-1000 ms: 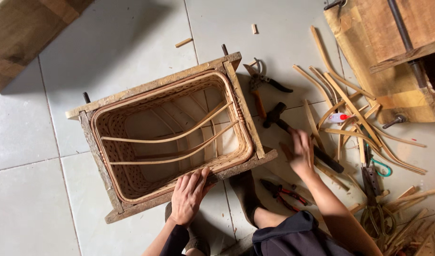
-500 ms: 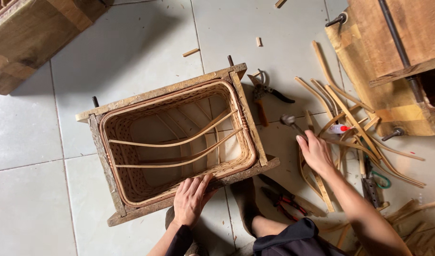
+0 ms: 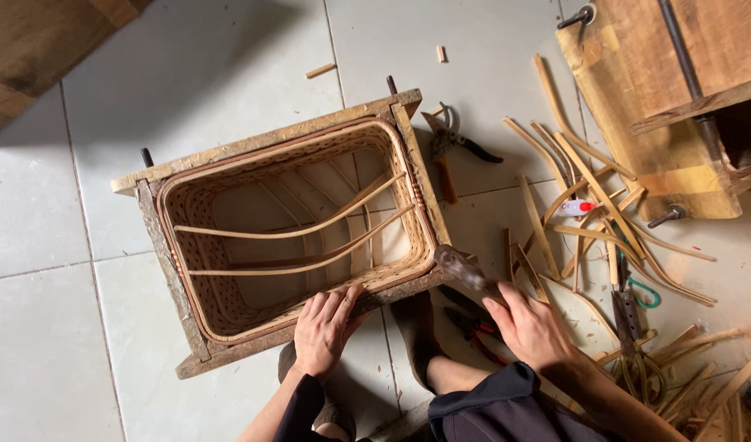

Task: The person applies glue to the rim of a rectangular basket frame, then inserts and secures thin bamboo strips into the frame using a hammer and pliers. The person repeatedly adjusts and trims the strips to fit the basket's edge.

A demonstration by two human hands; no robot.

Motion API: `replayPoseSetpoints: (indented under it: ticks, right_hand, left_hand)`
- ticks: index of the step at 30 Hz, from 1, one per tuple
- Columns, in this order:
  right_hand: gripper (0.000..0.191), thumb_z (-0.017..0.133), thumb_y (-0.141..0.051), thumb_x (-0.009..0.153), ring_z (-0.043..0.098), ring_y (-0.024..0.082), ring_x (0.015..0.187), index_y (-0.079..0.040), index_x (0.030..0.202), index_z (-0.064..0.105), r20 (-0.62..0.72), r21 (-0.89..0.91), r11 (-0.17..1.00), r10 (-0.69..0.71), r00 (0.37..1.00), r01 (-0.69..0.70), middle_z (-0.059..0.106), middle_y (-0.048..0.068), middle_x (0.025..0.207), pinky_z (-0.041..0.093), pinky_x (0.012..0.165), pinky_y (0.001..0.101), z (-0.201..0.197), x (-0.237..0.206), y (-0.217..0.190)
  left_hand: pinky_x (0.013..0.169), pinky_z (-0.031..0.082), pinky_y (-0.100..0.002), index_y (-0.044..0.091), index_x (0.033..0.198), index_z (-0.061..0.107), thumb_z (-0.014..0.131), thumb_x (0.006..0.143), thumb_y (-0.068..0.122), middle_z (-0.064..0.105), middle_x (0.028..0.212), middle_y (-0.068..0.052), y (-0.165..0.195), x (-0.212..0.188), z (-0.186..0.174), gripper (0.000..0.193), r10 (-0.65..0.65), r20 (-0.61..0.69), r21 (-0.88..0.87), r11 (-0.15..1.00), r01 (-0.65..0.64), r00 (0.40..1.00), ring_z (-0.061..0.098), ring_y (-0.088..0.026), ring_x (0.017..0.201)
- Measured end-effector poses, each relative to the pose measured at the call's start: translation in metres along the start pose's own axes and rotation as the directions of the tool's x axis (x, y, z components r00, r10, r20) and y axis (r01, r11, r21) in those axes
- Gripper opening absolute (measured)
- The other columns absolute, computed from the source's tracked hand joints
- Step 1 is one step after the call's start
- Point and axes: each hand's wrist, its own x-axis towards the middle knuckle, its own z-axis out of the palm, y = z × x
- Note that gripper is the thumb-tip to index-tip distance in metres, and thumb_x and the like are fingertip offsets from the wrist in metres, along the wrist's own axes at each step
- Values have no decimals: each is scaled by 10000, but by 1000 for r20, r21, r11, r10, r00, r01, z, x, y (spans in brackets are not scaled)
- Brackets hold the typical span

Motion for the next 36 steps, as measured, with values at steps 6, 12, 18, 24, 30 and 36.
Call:
replayPoseSetpoints:
  ticks: [6, 12, 18, 24, 30, 36]
  right_hand:
    - [349, 633, -257, 963, 730, 284, 633, -22, 1221, 630, -35, 19, 993, -113, 993, 113, 739, 212, 854, 574, 486, 370, 8, -4, -12]
    - [322, 615, -278, 981, 672, 269, 468, -15, 1168, 623, 107, -60, 974, 223, 969, -218, 703, 189, 662, 514, 416, 395, -8, 20, -17]
    - [308, 587, -257, 992, 650, 275, 470, 21, 1122, 618, 24, -57, 997, 62, 998, -60, 676, 179, 646, 491, 386, 382, -19, 47, -25]
    - [291, 572, -256, 1010, 692, 245, 508, 16, 1101, 618, 35, 10, 999, 43, 998, -43, 708, 169, 689, 515, 402, 354, -10, 35, -15]
    - [297, 610, -279, 966, 677, 277, 516, -24, 1114, 641, 50, -15, 1000, 7, 999, -6, 707, 198, 735, 541, 417, 369, 8, 8, -16]
    - [306, 600, -311, 981, 697, 279, 608, -87, 1185, 642, 141, -25, 972, 235, 962, -234, 744, 138, 844, 578, 534, 387, 24, -3, -10]
  left_hand:
    - [838, 499, -381, 58, 1348, 590, 786, 824, 290, 639, 1062, -65, -4, -2, 3, 606, 18, 7, 14, 1000, -18, 1000, 600, -256, 935]
    - [836, 496, -379, 70, 1353, 595, 772, 810, 294, 648, 1085, -61, -6, -2, 4, 614, -2, 68, 9, 1000, 2, 998, 592, -260, 943]
    - [828, 489, -378, 66, 1357, 587, 764, 845, 312, 653, 1113, -64, -7, -1, 1, 595, 13, 18, 18, 1000, -13, 1000, 581, -251, 939]
    - [835, 493, -380, 72, 1346, 603, 765, 831, 301, 650, 1088, -51, -10, -1, 2, 586, -8, 63, 20, 1000, 7, 998, 593, -254, 950]
    - [839, 492, -369, 49, 1358, 597, 768, 844, 286, 652, 1112, -57, -10, 0, 3, 592, 22, 16, -2, 1000, -22, 1000, 586, -248, 945]
    - [841, 492, -375, 60, 1350, 610, 774, 840, 292, 648, 1082, -55, -9, 0, 2, 584, 8, 25, 25, 1000, -9, 1000, 586, -246, 940]
